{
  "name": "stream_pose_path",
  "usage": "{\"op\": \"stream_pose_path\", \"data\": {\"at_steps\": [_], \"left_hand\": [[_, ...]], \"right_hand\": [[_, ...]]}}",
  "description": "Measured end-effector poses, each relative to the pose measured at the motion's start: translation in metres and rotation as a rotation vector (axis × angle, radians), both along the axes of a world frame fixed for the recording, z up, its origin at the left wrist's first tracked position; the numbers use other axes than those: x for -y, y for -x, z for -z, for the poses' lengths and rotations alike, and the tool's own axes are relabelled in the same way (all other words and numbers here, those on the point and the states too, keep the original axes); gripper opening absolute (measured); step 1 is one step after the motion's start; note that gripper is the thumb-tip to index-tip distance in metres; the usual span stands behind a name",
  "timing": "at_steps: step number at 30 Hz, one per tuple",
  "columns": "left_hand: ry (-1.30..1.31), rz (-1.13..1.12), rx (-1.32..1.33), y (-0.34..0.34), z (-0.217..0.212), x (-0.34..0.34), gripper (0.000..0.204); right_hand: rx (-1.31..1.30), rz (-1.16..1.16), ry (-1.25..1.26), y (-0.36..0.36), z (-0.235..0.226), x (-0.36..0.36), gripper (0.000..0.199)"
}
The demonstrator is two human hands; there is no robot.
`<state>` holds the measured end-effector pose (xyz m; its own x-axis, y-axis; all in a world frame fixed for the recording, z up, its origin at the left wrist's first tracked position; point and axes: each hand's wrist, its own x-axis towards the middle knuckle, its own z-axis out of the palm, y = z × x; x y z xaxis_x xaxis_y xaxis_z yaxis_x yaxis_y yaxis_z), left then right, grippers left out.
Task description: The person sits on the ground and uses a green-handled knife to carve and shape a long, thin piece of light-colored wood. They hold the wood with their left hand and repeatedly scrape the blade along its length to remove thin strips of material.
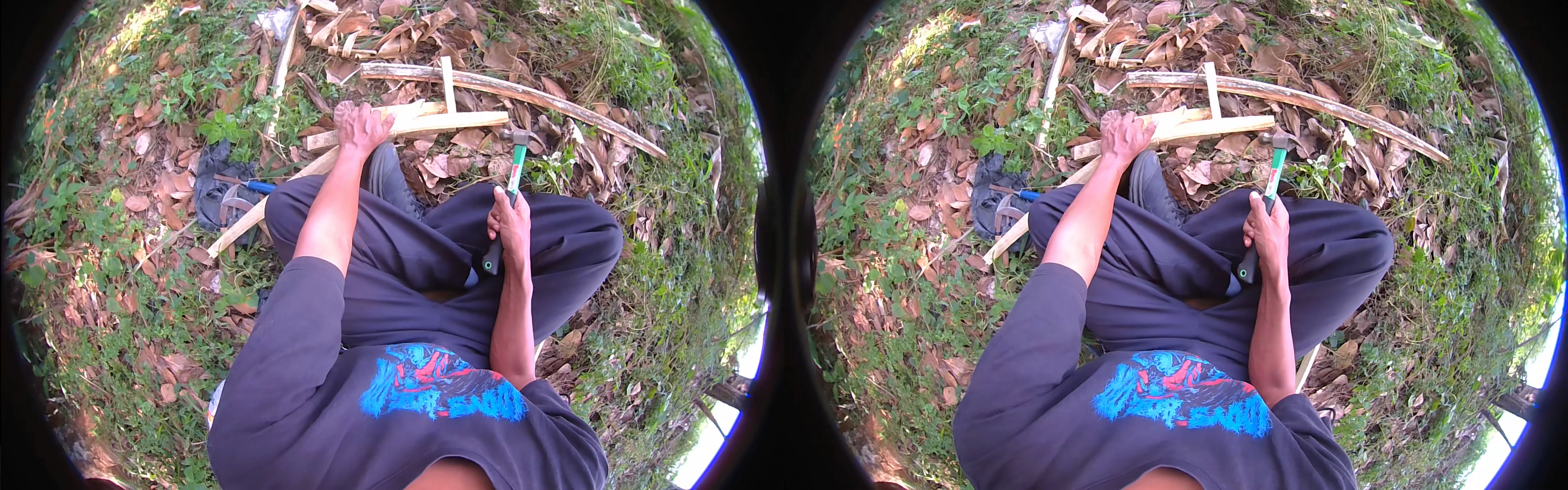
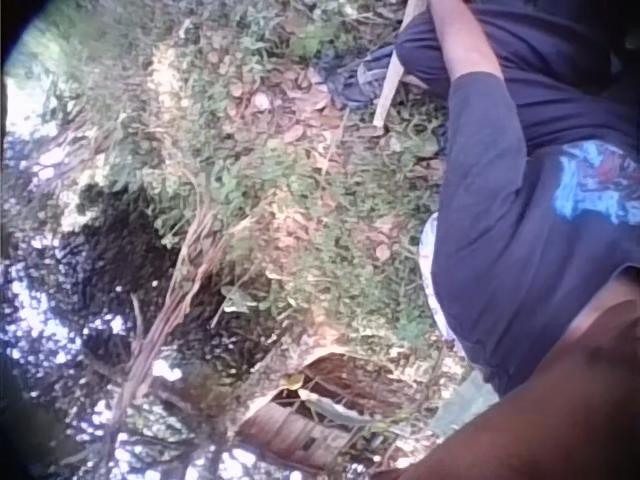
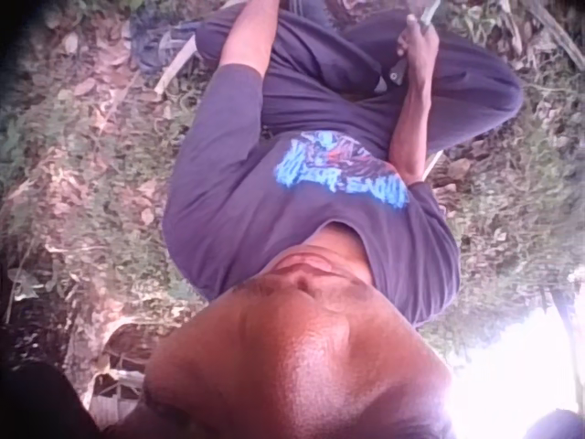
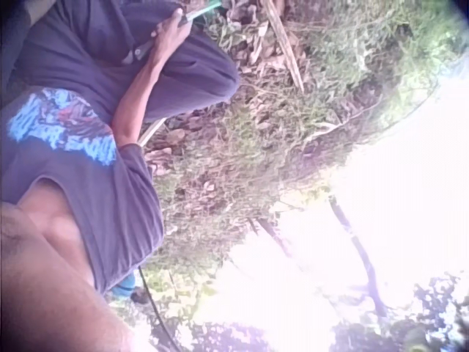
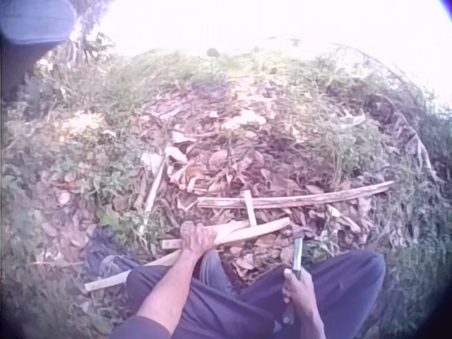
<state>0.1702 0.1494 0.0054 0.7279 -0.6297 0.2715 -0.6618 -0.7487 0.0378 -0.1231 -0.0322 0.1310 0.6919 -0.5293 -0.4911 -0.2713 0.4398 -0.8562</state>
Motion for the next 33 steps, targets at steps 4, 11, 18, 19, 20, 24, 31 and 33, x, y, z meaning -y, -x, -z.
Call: {"op": "stream_pose_path", "data": {"at_steps": [4, 11, 18, 19, 20, 24, 31, 33], "left_hand": [[0.007, -0.012, 0.043, -0.004, 0.009, -0.002, 0.046], [0.04, -0.02, -0.026, -0.006, 0.012, 0.0, 0.045], [0.021, -0.056, -0.07, -0.007, 0.013, -0.001, 0.047], [0.028, -0.058, -0.071, -0.007, 0.015, -0.002, 0.048], [0.031, -0.053, -0.08, -0.007, 0.012, 0.0, 0.048], [0.041, -0.041, -0.064, -0.006, 0.01, 0.001, 0.048], [0.044, -0.067, -0.123, -0.005, 0.009, 0.0, 0.05], [0.035, -0.052, -0.131, -0.006, 0.006, 0.001, 0.049]], "right_hand": [[0.009, -0.046, -0.013, -0.02, 0.0, -0.007, 0.026], [-0.075, -0.285, 0.25, -0.067, 0.018, -0.011, 0.024], [-0.184, -0.428, 0.923, -0.117, 0.018, -0.018, 0.032], [-0.212, -0.463, 0.927, -0.12, 0.027, -0.016, 0.034], [-0.239, -0.49, 0.934, -0.128, 0.036, -0.014, 0.037], [-0.162, -0.498, 1.065, -0.13, 0.048, 0.003, 0.039], [-0.34, -0.475, 0.941, -0.122, 0.029, -0.017, 0.04], [-0.359, -0.507, 0.994, -0.122, 0.038, -0.011, 0.041]]}}
